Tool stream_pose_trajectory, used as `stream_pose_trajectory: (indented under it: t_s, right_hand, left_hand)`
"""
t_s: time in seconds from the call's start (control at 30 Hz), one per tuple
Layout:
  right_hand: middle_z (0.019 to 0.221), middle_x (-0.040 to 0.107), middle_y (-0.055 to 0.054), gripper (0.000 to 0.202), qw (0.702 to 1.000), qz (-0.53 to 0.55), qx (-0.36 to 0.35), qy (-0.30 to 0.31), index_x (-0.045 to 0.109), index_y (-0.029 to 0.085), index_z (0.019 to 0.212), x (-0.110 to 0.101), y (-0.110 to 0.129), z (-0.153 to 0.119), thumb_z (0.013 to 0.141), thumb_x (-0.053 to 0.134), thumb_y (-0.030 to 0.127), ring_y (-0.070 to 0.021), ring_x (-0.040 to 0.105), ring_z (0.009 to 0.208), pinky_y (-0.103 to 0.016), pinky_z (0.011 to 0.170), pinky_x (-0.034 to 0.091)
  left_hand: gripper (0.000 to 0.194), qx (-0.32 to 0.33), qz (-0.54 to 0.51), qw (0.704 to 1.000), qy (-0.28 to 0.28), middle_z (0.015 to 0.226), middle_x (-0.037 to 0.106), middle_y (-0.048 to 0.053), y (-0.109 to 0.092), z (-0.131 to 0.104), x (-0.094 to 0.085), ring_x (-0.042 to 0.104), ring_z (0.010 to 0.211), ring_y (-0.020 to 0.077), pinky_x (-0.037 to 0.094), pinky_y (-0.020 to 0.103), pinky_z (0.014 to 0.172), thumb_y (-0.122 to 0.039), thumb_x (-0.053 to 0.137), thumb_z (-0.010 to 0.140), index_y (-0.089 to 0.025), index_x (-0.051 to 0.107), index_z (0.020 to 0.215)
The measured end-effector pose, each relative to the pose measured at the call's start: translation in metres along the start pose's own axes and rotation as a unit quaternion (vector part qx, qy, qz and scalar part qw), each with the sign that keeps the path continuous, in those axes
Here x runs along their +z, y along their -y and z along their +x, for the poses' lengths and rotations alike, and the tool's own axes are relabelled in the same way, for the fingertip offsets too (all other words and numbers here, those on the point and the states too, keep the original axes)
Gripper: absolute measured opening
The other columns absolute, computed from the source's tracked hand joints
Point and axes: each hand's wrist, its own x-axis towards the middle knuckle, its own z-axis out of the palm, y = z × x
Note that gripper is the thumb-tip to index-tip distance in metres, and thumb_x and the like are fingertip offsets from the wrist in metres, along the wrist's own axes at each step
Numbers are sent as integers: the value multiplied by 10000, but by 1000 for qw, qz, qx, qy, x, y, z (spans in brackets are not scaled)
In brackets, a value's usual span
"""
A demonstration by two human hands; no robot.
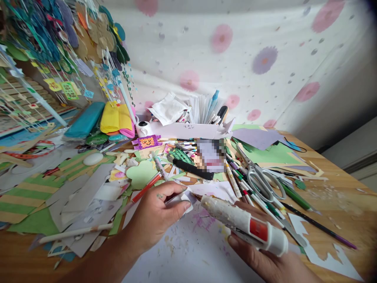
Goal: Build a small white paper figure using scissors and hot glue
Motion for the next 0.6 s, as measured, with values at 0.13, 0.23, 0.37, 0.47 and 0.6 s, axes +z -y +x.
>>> stream_pose_trajectory:
  t_s: [0.13, 0.23, 0.37, 0.47, 0.6]
  right_hand:
    - [646, 625, -22, 207, 1000, -10, -9, 8, 663, 260, 808, -2, 0, -1, 904, 507, 356, -220, 644, 622, -302, 548, 533]
    - [653, 636, -27, 205, 1000, -15, -11, 21, 678, 266, 858, -3, 0, 0, 903, 504, 365, -231, 653, 637, -314, 551, 541]
    - [640, 636, -21, 210, 999, -19, -20, 25, 686, 262, 884, -3, -1, 2, 908, 496, 349, -219, 649, 612, -303, 530, 538]
    - [654, 653, -15, 203, 999, -29, -16, 16, 690, 258, 878, -4, 0, 2, 910, 504, 333, -202, 645, 603, -286, 535, 538]
    - [693, 682, -19, 190, 999, -33, -10, 26, 702, 251, 896, -7, 1, -2, 902, 530, 332, -197, 652, 637, -264, 555, 532]
  left_hand:
    - [57, 1, -10, 1000, -4, 728, 604, -3, 0, 1, 1, 544, 726, 164, 427, 228, 647, -229, 634, 747, -177, 648, 765]
    - [68, -7, -9, 1000, -9, 720, 599, -1, -1, 1, 1, 537, 715, 164, 427, 228, 637, -236, 635, 741, -172, 648, 759]
    - [102, -8, -9, 1000, -13, 725, 604, 2, -1, 1, 0, 540, 706, 161, 432, 227, 630, -253, 639, 736, -167, 657, 787]
    - [126, -8, -10, 1000, -15, 750, 618, 9, 0, 0, 0, 548, 717, 163, 443, 229, 638, -264, 642, 741, -163, 664, 813]
    - [139, -9, -12, 1000, -23, 770, 631, 16, 2, 1, 0, 558, 721, 162, 452, 230, 638, -252, 644, 737, -158, 670, 836]
